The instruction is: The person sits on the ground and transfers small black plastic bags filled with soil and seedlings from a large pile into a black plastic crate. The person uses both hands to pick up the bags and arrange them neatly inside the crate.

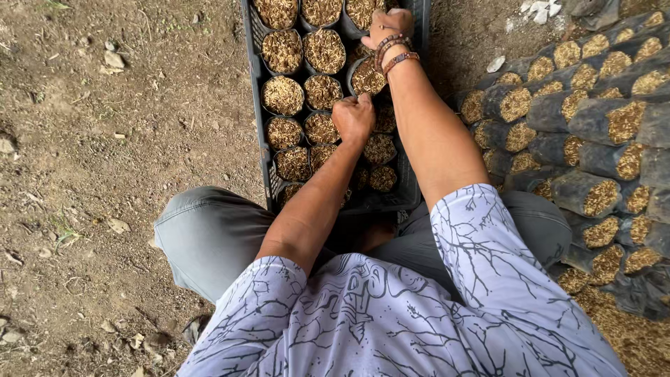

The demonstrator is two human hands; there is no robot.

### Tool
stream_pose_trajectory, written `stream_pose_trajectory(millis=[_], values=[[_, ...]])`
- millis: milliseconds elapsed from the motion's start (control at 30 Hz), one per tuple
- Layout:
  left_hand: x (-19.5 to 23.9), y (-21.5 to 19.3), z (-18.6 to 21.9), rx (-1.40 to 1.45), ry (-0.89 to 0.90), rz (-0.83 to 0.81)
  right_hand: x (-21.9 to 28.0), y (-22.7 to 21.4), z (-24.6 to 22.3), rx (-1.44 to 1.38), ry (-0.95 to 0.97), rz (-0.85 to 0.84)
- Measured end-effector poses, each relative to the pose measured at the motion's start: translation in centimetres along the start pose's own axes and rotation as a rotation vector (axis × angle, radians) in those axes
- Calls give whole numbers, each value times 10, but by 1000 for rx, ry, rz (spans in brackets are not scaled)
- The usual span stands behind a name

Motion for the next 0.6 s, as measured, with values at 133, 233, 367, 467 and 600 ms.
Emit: stream_pose_trajectory(millis=[133,233,367,467,600], values=[[0,4,6,48,57,62,9,-4,-9,-358,180,-281],[6,-3,17,29,58,77,46,-43,-20,-127,-15,-285],[12,-6,33,60,31,41,99,-85,-22,-94,-220,5],[9,-5,43,31,78,44,145,-98,-10,86,-240,194],[2,5,56,-16,182,96,158,-98,7,101,-175,200]])
Point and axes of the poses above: each hand's wrist, its own x-axis away from the middle knuckle, its own y-axis out of the palm, z = x × y, the point moved 5 cm from there along -x, towards the middle knuckle, and after that the axes turned 7 degrees about y, right-handed, at the moved point
